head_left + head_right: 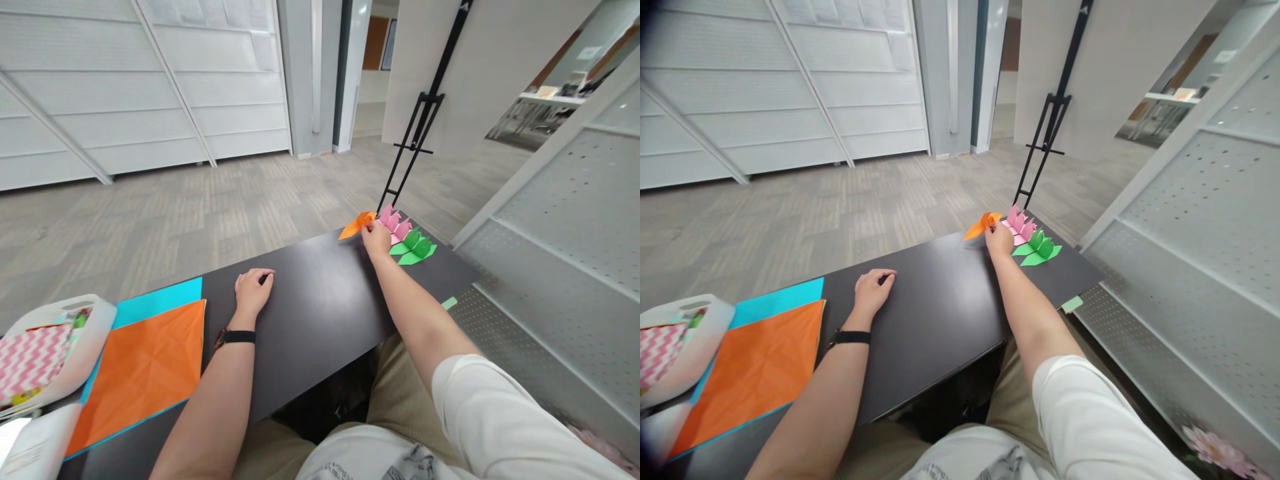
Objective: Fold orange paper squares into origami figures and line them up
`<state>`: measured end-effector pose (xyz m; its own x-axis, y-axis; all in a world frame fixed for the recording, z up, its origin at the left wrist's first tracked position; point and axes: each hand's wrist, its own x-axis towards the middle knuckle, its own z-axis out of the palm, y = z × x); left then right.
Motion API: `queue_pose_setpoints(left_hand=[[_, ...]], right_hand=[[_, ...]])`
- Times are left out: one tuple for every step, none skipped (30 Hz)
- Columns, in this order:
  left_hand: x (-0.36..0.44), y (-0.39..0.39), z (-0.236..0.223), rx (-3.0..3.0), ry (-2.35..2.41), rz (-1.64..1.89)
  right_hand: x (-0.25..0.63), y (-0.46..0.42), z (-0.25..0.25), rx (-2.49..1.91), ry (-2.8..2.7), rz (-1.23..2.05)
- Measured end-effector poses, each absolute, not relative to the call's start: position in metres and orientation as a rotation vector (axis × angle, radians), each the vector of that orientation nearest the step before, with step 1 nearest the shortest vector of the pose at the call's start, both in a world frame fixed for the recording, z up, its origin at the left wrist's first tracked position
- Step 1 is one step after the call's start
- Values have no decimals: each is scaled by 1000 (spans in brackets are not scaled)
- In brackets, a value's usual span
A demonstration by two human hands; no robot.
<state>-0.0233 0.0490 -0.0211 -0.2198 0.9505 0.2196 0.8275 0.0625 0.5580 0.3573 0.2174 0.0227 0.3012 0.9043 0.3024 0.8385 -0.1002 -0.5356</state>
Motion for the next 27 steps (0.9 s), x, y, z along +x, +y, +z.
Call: queue_pose_setpoints(left_hand=[[-23, 49, -21, 1820, 2125, 884], [-23, 50, -21, 1821, 2124, 884], [-24, 50, -21, 1820, 2127, 883], [-24, 50, -21, 1817, 2133, 881], [-24, 50, -22, 1817, 2138, 878], [-24, 50, -22, 1817, 2142, 875], [-24, 50, -22, 1818, 2144, 872], [-23, 50, -22, 1817, 2144, 869], [-23, 51, -22, 1815, 2143, 865], [-23, 51, -21, 1813, 2144, 862], [-23, 51, -21, 1812, 2144, 859], [-23, 51, -21, 1814, 2145, 856], [-23, 51, -20, 1820, 2145, 850], [-23, 50, -20, 1825, 2147, 844], [-23, 50, -20, 1832, 2148, 839], [-23, 50, -19, 1839, 2150, 834], [-23, 50, -19, 1844, 2151, 830], [-23, 50, -19, 1848, 2152, 828], [-23, 50, -19, 1852, 2153, 828], [-22, 50, -19, 1857, 2154, 827], [-22, 49, -20, 1860, 2155, 827], [-22, 49, -20, 1862, 2158, 826], [-22, 49, -20, 1863, 2160, 826], [-22, 49, -20, 1864, 2161, 825], [-22, 49, -20, 1862, 2162, 826], [-22, 50, -20, 1862, 2160, 825], [-23, 50, -21, 1862, 2158, 824]], right_hand=[[358, 222, 21, -1963, -1544, 140], [359, 226, 18, -1981, -1543, 138], [360, 230, 15, -2001, -1538, 128], [361, 234, 11, -2022, -1534, 113], [362, 237, 8, -2043, -1530, 95], [363, 240, 4, -2063, -1524, 76], [364, 243, 0, -2079, -1522, 59], [365, 246, -4, -2092, -1523, 46], [366, 248, -8, -2101, -1524, 34], [367, 250, -12, -2110, -1525, 22], [368, 252, -15, -2118, -1526, 9], [369, 253, -17, -2126, -1531, -8], [369, 255, -20, -2135, -1538, -30], [370, 256, -22, -2143, -1548, -53], [370, 257, -23, -2152, -1561, -72], [371, 258, -24, -2161, -1575, -84], [371, 259, -25, -2170, -1587, -91], [371, 259, -26, -2179, -1596, -92], [372, 260, -27, -2187, -1603, -88], [372, 261, -28, -2195, -1607, -83], [372, 261, -28, -2200, -1607, -78], [372, 262, -28, -2203, -1604, -75], [373, 262, -29, -2203, -1599, -73], [373, 263, -29, -2202, -1592, -72], [373, 264, -29, -2201, -1585, -69], [373, 264, -29, -2199, -1577, -66], [373, 265, -29, -2199, -1571, -61]])
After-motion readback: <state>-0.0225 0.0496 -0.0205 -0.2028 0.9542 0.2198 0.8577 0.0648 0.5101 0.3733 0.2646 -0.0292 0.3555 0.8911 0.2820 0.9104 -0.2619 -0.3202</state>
